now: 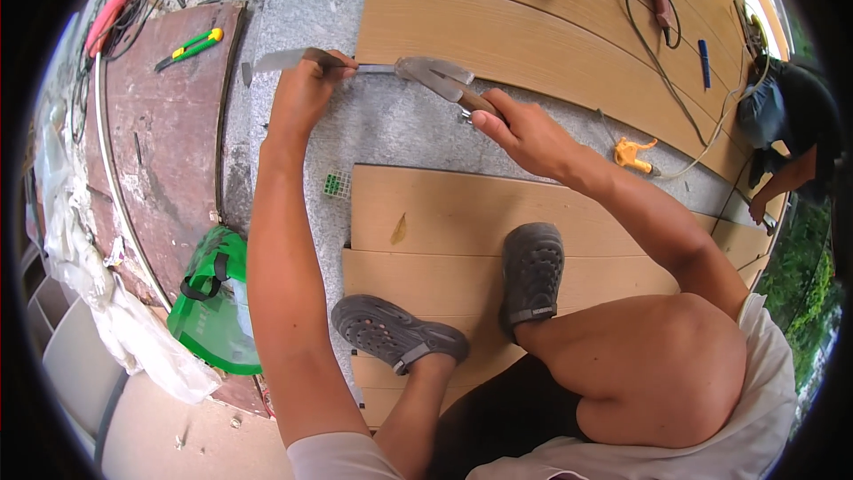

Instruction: The person installs decking boards by drilling, positioning metal clips between the planks, hammering the boards into place with a hammer and chisel, and fastening components using a power drill.

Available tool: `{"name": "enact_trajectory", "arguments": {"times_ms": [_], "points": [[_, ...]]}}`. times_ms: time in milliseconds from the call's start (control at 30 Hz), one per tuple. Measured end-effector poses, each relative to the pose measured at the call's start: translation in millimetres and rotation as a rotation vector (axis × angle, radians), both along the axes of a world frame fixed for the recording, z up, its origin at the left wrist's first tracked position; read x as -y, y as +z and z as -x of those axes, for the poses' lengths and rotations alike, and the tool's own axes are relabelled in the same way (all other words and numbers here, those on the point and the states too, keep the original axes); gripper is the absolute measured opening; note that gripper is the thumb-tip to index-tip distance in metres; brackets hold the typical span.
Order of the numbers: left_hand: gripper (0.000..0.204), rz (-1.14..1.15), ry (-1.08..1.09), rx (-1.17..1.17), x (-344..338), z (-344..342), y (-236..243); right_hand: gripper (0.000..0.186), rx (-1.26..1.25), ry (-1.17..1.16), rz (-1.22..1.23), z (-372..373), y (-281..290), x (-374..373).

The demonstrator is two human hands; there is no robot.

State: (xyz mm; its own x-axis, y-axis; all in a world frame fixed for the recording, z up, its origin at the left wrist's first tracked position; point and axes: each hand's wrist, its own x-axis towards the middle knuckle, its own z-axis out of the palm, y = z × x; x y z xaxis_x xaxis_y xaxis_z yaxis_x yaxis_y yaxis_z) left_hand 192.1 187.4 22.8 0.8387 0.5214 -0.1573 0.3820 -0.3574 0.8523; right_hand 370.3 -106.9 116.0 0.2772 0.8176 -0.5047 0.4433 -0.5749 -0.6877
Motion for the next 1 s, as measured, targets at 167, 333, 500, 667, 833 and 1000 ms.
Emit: {"name": "enact_trajectory", "arguments": {"times_ms": [167, 333, 500, 667, 833, 1000], "points": [[0.011, -0.064, -0.038, -0.017, -1, -4, 4, 0.048, 0.000, -0.045, -0.182, 8, 8, 12], [0.010, -0.078, -0.041, -0.006, 1, -3, 3, 0.049, -0.042, 0.025, 0.046, 0, 5, 5], [0.010, -0.089, -0.063, -0.065, 0, -5, 8, 0.049, 0.001, -0.054, -0.083, 2, -8, 2], [0.011, -0.102, -0.062, -0.032, 4, -2, 2, 0.048, -0.050, -0.081, -0.045, 5, 7, 1], [0.007, -0.034, -0.002, 0.071, 1, 0, -9, 0.047, 0.026, 0.011, 0.018, 2, -6, -5], [0.019, -0.002, -0.001, -0.055, 4, -2, 0, 0.047, -0.023, 0.012, -0.088, 8, 11, -3]]}}
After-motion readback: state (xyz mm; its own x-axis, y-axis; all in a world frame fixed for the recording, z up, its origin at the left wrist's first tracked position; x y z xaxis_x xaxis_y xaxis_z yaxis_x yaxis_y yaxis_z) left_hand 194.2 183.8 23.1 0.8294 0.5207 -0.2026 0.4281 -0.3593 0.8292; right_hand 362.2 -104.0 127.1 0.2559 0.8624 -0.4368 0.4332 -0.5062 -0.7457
